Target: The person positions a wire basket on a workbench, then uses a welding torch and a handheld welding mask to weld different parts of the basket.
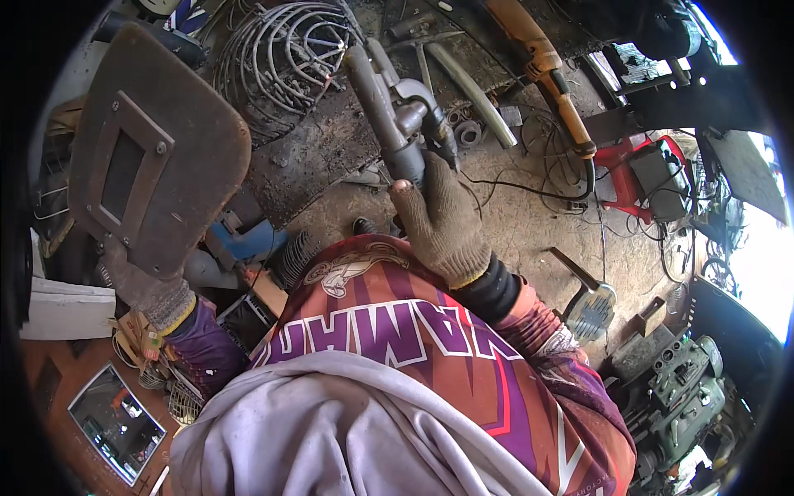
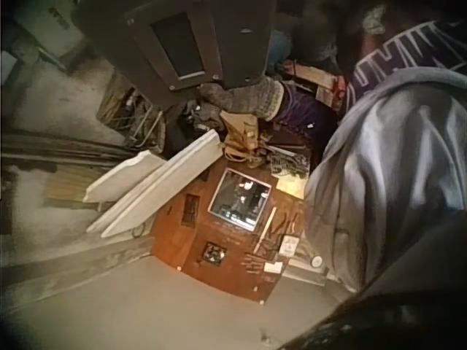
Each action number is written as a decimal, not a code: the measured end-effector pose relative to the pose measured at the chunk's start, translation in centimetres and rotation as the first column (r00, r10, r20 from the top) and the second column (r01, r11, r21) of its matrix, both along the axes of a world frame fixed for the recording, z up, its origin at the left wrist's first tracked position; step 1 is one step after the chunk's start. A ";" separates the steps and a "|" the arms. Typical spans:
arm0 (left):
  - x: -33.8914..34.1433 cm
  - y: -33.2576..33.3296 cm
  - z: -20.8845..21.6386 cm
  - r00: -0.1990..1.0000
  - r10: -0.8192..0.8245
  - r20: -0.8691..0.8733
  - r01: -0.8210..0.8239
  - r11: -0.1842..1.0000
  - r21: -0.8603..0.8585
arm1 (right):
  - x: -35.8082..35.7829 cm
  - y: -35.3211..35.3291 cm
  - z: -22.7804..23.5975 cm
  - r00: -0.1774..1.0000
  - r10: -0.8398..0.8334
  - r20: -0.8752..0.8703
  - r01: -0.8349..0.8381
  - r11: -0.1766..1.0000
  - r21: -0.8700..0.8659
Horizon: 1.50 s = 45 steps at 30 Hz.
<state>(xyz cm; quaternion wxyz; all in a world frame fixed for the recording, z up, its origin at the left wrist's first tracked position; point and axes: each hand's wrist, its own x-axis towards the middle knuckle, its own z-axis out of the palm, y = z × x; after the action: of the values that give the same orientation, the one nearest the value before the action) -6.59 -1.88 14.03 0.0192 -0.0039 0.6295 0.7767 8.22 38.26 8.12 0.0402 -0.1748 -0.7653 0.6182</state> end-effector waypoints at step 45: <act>1.5 13.7 2.2 0.934 -0.033 -0.355 -0.045 0.976 -0.211 | -2.0 1.7 0.9 0.992 -0.068 0.107 0.112 0.863 -0.493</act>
<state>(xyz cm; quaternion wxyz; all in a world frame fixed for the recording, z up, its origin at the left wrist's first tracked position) -5.10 11.85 16.25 -0.0980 0.1327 0.7033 0.6915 6.21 40.00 9.05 -0.0103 -0.2409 -0.5722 0.7839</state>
